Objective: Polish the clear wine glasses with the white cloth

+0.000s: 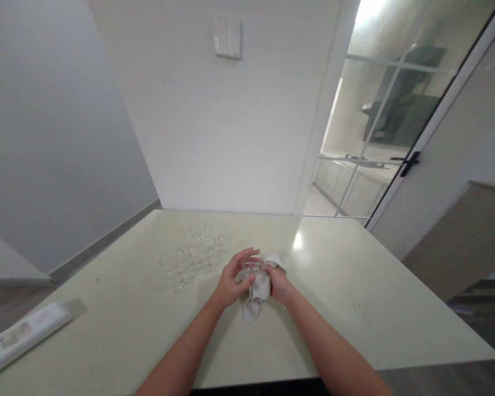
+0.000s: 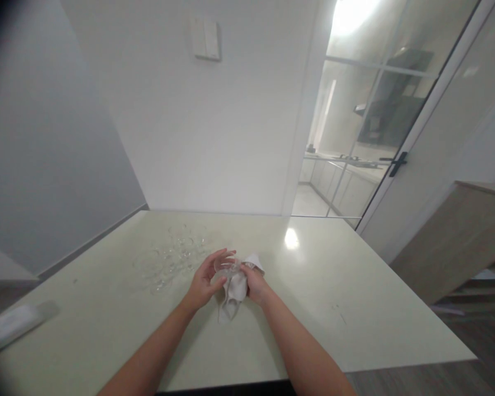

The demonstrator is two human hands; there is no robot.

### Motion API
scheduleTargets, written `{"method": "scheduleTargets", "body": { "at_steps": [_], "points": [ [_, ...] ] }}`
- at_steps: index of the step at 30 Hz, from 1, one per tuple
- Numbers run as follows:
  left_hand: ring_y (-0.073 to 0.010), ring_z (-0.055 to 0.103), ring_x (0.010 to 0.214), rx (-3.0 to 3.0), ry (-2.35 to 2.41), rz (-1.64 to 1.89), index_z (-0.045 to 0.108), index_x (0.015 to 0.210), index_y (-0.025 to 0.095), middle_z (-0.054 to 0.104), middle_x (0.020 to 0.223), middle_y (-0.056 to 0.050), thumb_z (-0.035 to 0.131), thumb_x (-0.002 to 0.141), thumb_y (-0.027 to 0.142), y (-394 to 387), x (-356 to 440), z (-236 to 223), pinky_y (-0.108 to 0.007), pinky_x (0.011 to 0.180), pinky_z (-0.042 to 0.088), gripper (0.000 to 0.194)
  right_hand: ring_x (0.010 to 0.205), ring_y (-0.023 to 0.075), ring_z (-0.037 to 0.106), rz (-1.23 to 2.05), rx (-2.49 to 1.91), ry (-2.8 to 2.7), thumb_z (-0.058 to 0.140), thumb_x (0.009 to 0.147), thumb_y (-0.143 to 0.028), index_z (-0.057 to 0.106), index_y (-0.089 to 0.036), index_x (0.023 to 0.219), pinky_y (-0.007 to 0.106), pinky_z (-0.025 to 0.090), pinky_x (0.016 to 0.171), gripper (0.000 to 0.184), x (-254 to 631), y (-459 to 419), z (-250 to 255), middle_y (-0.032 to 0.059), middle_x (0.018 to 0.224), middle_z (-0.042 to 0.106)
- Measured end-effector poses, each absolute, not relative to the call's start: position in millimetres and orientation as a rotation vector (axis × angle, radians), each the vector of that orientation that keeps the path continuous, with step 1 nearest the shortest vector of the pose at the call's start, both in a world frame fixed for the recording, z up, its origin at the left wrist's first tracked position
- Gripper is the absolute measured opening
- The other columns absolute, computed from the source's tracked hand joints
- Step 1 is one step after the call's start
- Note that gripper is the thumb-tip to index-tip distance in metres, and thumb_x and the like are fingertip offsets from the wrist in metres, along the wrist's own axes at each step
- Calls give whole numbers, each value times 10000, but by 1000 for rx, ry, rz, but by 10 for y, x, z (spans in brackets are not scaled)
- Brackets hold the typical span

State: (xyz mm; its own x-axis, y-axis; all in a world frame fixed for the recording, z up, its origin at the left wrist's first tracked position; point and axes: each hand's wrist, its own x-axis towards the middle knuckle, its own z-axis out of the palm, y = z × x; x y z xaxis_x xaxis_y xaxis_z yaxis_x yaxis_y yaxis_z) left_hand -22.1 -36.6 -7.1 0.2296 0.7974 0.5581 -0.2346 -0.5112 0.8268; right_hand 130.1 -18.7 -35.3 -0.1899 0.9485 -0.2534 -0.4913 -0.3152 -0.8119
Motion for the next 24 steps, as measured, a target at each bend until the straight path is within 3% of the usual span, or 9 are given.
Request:
{"method": "scheduleTargets", "body": {
  "at_steps": [11, 19, 24],
  "points": [
    [-300, 604, 1209, 1871, 693, 1369, 550, 1369, 250, 594, 1375, -143, 741, 775, 291, -436, -238, -36, -465, 1048, 473, 625, 720, 225, 690, 1626, -940, -930, 791, 626, -518, 688, -167, 895, 330, 521, 691, 454, 1333, -236, -260, 51, 783, 751],
    [-285, 599, 1216, 2060, 672, 1385, 552, 1357, 256, 625, 1339, -126, 729, 759, 246, -450, -231, -16, -453, 1064, 442, 624, 803, 230, 687, 1555, -883, -1011, 774, 660, -524, 684, -179, 897, 335, 516, 749, 428, 1345, -216, -297, 57, 870, 754],
    [-295, 596, 1212, 2093, 671, 1384, 571, 1334, 249, 636, 1320, -129, 732, 732, 240, -487, -205, 13, -462, 1055, 445, 624, 841, 219, 679, 1466, -864, -1082, 726, 719, -438, 682, -182, 895, 328, 513, 803, 314, 1377, -180, -379, 49, 898, 751]
  ]
}}
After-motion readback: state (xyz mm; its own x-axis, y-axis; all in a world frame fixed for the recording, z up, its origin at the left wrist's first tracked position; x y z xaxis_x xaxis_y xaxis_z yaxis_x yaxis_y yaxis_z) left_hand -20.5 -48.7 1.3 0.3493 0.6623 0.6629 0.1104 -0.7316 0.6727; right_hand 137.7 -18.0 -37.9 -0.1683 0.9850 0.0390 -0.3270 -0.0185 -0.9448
